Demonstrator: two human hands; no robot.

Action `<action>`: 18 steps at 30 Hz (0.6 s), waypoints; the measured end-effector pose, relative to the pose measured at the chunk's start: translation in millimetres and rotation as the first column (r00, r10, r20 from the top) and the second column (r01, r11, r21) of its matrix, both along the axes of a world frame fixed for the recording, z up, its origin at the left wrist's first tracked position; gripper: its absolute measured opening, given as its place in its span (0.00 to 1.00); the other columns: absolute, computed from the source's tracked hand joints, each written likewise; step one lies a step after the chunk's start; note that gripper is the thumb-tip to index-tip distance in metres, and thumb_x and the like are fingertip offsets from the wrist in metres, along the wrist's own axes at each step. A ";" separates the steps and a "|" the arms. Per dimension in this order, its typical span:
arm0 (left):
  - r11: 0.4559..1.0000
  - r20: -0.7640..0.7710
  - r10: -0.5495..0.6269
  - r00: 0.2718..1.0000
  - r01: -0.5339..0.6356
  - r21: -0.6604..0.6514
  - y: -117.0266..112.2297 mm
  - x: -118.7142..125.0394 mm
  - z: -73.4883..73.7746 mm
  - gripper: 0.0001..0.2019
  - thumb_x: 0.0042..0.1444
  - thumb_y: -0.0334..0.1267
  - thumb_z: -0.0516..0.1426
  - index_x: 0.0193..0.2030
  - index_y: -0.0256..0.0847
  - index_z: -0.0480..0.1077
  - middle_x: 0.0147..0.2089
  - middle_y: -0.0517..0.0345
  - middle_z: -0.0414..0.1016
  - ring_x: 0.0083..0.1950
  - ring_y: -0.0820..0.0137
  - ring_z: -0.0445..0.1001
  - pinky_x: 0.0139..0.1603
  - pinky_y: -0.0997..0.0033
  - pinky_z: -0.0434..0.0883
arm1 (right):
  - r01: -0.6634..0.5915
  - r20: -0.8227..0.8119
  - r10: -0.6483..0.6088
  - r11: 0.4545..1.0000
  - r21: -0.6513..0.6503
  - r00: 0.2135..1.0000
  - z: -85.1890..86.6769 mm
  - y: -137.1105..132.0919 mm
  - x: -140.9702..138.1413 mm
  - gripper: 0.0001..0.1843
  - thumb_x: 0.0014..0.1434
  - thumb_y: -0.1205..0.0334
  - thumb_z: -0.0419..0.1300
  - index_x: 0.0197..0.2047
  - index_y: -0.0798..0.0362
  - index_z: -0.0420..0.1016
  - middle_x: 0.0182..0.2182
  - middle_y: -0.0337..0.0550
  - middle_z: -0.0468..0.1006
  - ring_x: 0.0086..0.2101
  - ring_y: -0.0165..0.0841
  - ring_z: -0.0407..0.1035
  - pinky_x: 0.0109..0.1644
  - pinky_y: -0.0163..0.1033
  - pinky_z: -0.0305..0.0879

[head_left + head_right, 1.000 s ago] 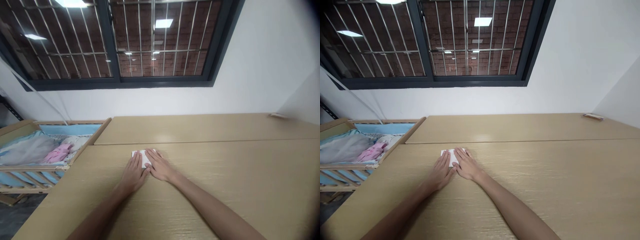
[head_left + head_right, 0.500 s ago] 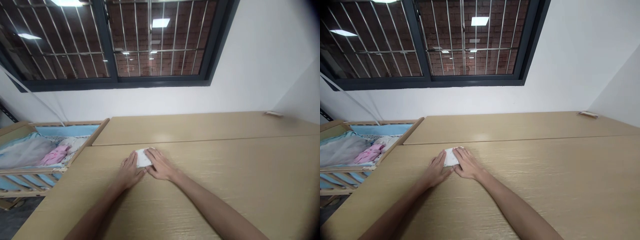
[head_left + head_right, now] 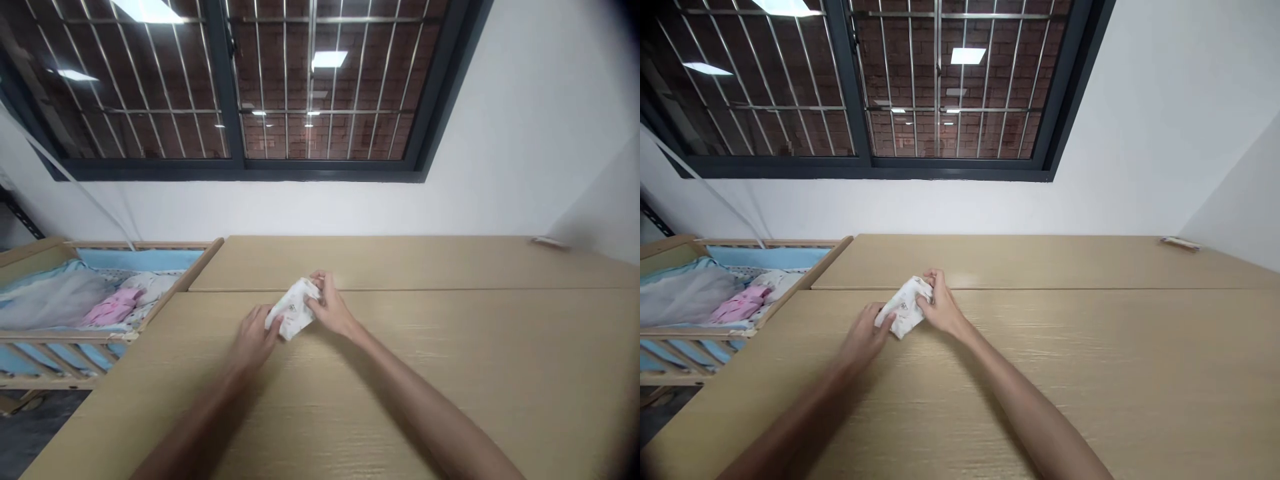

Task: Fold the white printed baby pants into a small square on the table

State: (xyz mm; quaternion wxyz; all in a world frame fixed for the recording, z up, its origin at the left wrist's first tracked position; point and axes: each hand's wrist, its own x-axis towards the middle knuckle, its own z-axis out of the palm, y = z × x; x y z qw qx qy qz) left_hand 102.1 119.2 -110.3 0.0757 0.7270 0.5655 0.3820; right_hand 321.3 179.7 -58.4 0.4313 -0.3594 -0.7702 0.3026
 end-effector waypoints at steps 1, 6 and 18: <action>1.000 0.070 -0.015 0.997 0.017 -0.023 -2.0 1.8 0.3 0.16 0.69 0.51 0.49 0.53 0.43 0.66 0.47 0.49 0.77 0.47 0.60 0.77 0.46 0.62 0.72 | -0.020 0.002 0.020 0.999 -0.037 1.000 7.6 5.3 -1.1 0.28 0.60 0.62 0.58 0.61 0.50 0.53 0.38 0.39 0.71 0.33 0.33 0.67 0.38 0.39 0.65; 0.976 0.323 -0.035 0.946 0.101 -0.192 -11.7 10.2 -2.1 0.24 0.66 0.49 0.53 0.63 0.40 0.55 0.35 0.60 0.76 0.33 0.64 0.76 0.34 0.67 0.68 | -0.010 0.079 0.027 0.979 -0.203 0.997 6.9 32.5 -3.5 0.28 0.56 0.60 0.64 0.57 0.49 0.60 0.34 0.36 0.71 0.30 0.32 0.67 0.33 0.36 0.63; 0.991 -0.341 -0.022 0.940 -0.024 -0.129 -22.2 17.7 -9.4 0.17 0.69 0.44 0.47 0.56 0.39 0.67 0.49 0.43 0.77 0.51 0.51 0.76 0.51 0.52 0.71 | -0.001 0.141 0.016 0.994 -0.106 0.990 -63.9 39.3 -13.1 0.18 0.62 0.58 0.61 0.54 0.53 0.66 0.42 0.45 0.76 0.42 0.37 0.72 0.49 0.44 0.68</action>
